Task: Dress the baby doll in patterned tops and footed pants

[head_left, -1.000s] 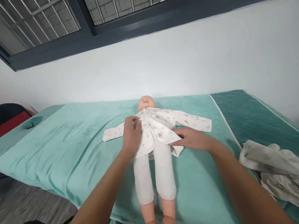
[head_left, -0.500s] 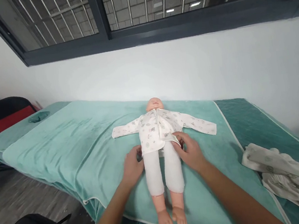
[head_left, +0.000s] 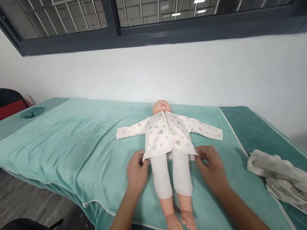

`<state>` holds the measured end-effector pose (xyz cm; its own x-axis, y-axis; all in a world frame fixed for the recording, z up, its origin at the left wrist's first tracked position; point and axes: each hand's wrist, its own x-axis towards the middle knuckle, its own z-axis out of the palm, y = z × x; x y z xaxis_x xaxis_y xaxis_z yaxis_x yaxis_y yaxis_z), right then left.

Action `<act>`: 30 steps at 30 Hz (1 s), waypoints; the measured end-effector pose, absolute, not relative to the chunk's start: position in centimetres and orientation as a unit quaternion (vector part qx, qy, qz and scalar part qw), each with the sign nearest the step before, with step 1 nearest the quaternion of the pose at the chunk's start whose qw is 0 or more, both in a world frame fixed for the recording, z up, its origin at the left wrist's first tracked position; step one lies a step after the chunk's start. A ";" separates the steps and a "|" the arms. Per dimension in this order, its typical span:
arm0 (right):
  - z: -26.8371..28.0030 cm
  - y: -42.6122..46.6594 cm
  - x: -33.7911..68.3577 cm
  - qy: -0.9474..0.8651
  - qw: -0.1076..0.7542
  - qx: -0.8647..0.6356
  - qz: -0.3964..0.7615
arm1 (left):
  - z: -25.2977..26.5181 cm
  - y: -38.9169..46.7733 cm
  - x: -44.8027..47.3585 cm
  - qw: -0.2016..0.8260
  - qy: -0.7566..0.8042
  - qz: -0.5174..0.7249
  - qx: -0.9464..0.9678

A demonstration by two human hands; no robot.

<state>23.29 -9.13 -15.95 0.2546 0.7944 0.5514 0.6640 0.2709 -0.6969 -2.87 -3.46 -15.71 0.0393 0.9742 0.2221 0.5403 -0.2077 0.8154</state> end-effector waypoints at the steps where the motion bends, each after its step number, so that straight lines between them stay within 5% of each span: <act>1: -16.1 -9.1 23.3 -0.603 0.513 -0.608 0.064 | -15.8 -3.4 -2.8 0.265 0.570 0.395 0.670; 12: -16.8 -8.8 23.4 -0.564 0.436 -0.701 0.029 | -17.0 -2.9 -2.8 0.107 0.563 0.432 0.696; 19: -16.3 -8.2 23.2 -0.643 0.472 -0.603 -0.026 | -17.2 -2.9 -2.9 0.105 0.501 0.461 0.725; 30: -12.8 -4.6 20.3 -0.808 0.357 -0.468 -0.012 | -17.4 -2.9 -2.9 0.140 0.497 0.478 0.711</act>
<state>20.31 -4.61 -12.77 -0.3068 0.7481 0.5884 0.7648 0.5617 -0.3154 -2.94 -2.91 -17.43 0.0490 0.8394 0.5413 0.5723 -0.4678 0.6735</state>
